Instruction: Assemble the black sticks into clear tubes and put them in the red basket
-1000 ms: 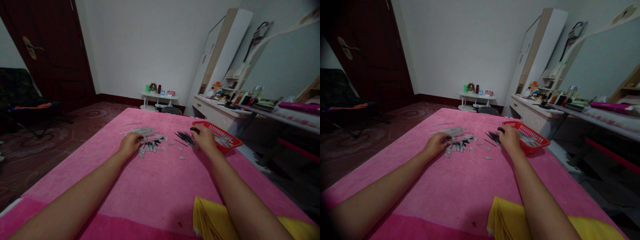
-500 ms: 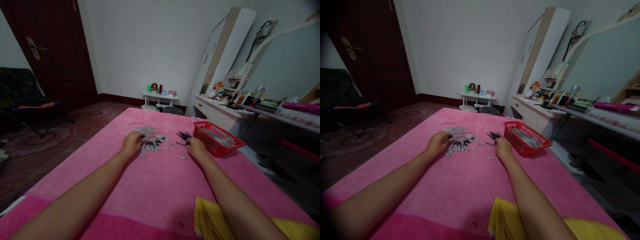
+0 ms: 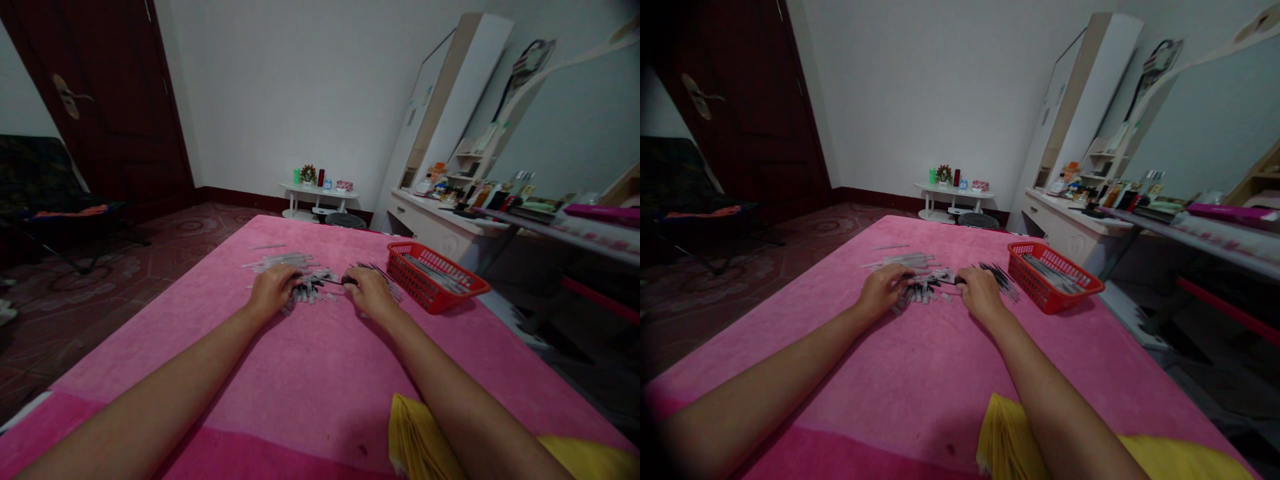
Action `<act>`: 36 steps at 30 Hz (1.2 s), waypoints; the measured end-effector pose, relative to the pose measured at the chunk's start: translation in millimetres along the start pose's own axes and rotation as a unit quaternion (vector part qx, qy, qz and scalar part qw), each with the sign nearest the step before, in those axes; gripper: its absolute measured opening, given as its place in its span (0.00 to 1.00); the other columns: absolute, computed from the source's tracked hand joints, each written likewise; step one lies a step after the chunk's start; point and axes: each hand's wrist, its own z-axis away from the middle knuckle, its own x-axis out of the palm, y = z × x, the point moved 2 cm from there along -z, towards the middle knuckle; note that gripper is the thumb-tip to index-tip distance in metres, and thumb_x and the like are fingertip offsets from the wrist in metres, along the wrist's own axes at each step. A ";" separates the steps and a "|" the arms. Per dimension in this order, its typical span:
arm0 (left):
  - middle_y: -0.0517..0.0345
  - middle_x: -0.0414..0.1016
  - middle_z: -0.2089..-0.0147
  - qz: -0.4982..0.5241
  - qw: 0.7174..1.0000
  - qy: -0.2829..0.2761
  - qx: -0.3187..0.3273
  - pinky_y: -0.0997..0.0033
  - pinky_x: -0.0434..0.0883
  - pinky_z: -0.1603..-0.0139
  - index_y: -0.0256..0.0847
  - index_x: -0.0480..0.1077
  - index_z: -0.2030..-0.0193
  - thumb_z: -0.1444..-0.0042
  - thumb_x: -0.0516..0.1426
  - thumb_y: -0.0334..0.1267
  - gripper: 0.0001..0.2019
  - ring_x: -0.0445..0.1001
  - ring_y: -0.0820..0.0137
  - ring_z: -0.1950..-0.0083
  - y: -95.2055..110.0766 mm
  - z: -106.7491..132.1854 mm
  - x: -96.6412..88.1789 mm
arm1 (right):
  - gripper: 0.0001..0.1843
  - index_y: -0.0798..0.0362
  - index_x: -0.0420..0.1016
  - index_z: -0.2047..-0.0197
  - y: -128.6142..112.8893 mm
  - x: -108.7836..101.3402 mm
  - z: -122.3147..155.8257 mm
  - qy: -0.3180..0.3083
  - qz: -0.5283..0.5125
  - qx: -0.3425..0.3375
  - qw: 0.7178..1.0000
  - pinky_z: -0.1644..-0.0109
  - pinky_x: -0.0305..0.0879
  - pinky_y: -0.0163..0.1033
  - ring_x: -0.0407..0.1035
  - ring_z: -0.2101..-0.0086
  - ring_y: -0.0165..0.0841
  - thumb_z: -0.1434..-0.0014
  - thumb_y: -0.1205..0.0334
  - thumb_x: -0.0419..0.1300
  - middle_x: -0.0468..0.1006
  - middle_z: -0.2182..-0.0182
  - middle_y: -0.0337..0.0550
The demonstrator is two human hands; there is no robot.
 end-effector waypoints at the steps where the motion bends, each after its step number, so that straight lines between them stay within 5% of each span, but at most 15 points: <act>1: 0.52 0.78 0.58 0.002 1.000 0.000 0.004 0.65 0.69 0.53 0.42 0.75 0.57 0.41 0.53 0.38 0.11 0.75 0.63 0.55 0.8 0.1 0.3 | 0.07 0.53 0.76 0.64 -0.3 -0.4 0.2 0.000 0.001 0.001 1.000 0.59 0.56 0.34 0.70 0.63 0.33 0.44 0.67 0.57 0.79 0.64 0.44; 14: 0.52 0.77 0.57 0.019 0.999 -0.026 0.019 0.64 0.69 0.54 0.43 0.74 0.55 0.42 0.54 0.36 0.11 0.74 0.62 0.54 7.8 1.2 2.3 | 0.08 0.52 0.77 0.63 -8.4 -3.7 0.8 -0.024 0.029 -0.025 0.999 0.57 0.56 0.36 0.70 0.61 0.35 0.44 0.67 0.57 0.79 0.64 0.45; 26: 0.50 0.76 0.58 0.016 0.998 -0.047 0.049 0.64 0.69 0.55 0.43 0.75 0.58 0.43 0.55 0.36 0.09 0.73 0.61 0.55 15.3 3.7 6.7 | 0.07 0.52 0.77 0.64 -22.4 -8.0 0.4 0.018 0.039 -0.089 0.995 0.56 0.53 0.40 0.67 0.62 0.37 0.43 0.69 0.57 0.77 0.67 0.44; 32: 0.52 0.78 0.59 0.087 0.990 0.068 -0.082 0.64 0.70 0.52 0.40 0.75 0.60 0.45 0.56 0.36 0.09 0.74 0.63 0.56 5.0 -2.2 -0.9 | 0.13 0.53 0.71 0.52 -24.2 -18.6 7.4 0.278 -0.070 -0.007 0.958 0.48 0.54 0.43 0.63 0.52 0.41 0.39 0.59 0.55 0.72 0.52 0.50; 36: 0.55 0.77 0.63 0.160 0.947 0.205 -0.185 0.69 0.71 0.57 0.38 0.73 0.62 0.47 0.55 0.38 0.09 0.75 0.67 0.60 -11.1 -6.3 -8.7 | 0.09 0.53 0.74 0.59 -20.6 -3.9 4.9 0.240 -0.093 0.006 0.966 0.50 0.56 0.42 0.65 0.55 0.39 0.39 0.62 0.54 0.74 0.58 0.47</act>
